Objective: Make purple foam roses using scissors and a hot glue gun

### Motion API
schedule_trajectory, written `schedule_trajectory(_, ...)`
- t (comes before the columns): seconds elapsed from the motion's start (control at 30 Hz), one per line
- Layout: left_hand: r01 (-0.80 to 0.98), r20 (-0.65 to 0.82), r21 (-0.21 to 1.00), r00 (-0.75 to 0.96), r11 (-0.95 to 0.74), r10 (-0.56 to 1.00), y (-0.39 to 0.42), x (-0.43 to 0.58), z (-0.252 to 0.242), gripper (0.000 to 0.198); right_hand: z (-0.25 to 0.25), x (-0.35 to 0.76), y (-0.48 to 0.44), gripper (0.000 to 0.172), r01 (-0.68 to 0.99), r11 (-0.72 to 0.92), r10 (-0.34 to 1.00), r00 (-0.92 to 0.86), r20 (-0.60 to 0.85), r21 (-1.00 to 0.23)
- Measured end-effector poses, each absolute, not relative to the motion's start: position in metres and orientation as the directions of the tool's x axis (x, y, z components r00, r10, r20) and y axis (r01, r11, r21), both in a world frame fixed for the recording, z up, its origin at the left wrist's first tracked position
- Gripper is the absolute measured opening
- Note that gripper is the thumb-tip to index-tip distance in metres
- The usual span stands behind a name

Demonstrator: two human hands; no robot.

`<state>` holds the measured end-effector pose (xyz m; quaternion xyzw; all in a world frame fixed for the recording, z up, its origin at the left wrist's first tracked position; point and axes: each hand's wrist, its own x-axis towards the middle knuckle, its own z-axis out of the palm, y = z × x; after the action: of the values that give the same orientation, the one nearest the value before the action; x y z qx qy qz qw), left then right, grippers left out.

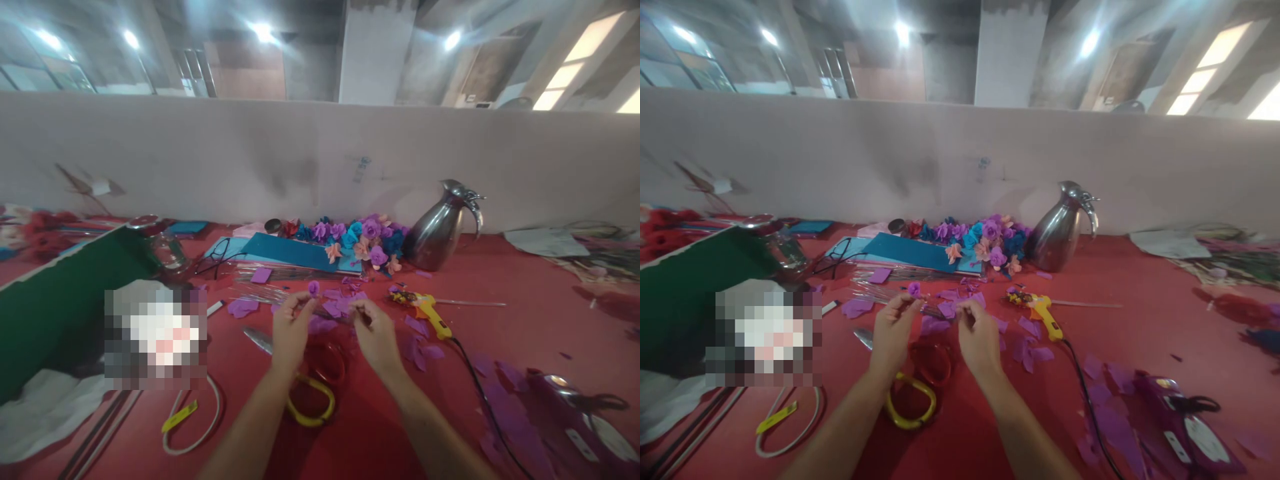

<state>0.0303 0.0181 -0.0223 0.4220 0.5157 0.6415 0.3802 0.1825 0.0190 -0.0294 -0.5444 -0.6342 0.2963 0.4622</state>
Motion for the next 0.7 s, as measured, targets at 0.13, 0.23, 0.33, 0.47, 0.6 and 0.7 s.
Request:
schedule_trajectory(0.13, -0.121, 0.189, 0.956, -0.45, -0.269, 0.873, 0.023, 0.022, -0.021, 0.016, -0.035, 0.195, 0.027, 0.024, 0.743, 0.259, 0.942, -0.053, 0.332, -0.617)
schedule_trajectory(0.23, -0.216, 0.172, 0.927, -0.48, -0.306, 0.86, 0.024, 0.019, -0.019, 0.014, -0.039, 0.196, 0.028, 0.02, 0.842, 0.24, 0.946, -0.091, 0.312, -0.484)
schedule_trajectory(0.33, -0.243, 0.151, 0.926, -0.462, -0.289, 0.874, 0.025, 0.018, -0.019, 0.013, -0.041, 0.195, 0.027, 0.016, 0.876, 0.245, 0.944, -0.116, 0.31, -0.416)
schedule_trajectory(0.47, -0.197, 0.161, 0.948, -0.38, -0.249, 0.911, 0.027, 0.018, -0.022, 0.012, -0.043, 0.192, 0.024, 0.014, 0.903, 0.246, 0.945, -0.141, 0.296, -0.354)
schedule_trajectory(0.6, -0.158, 0.221, 0.948, -0.3, -0.277, 0.928, 0.026, 0.019, -0.021, 0.01, -0.044, 0.189, 0.021, 0.016, 0.908, 0.273, 0.941, -0.183, 0.286, -0.318)
schedule_trajectory(0.7, -0.144, 0.227, 0.952, -0.268, -0.272, 0.936, 0.025, 0.02, -0.021, 0.009, -0.045, 0.188, 0.021, 0.02, 0.897, 0.277, 0.94, -0.178, 0.29, -0.346)
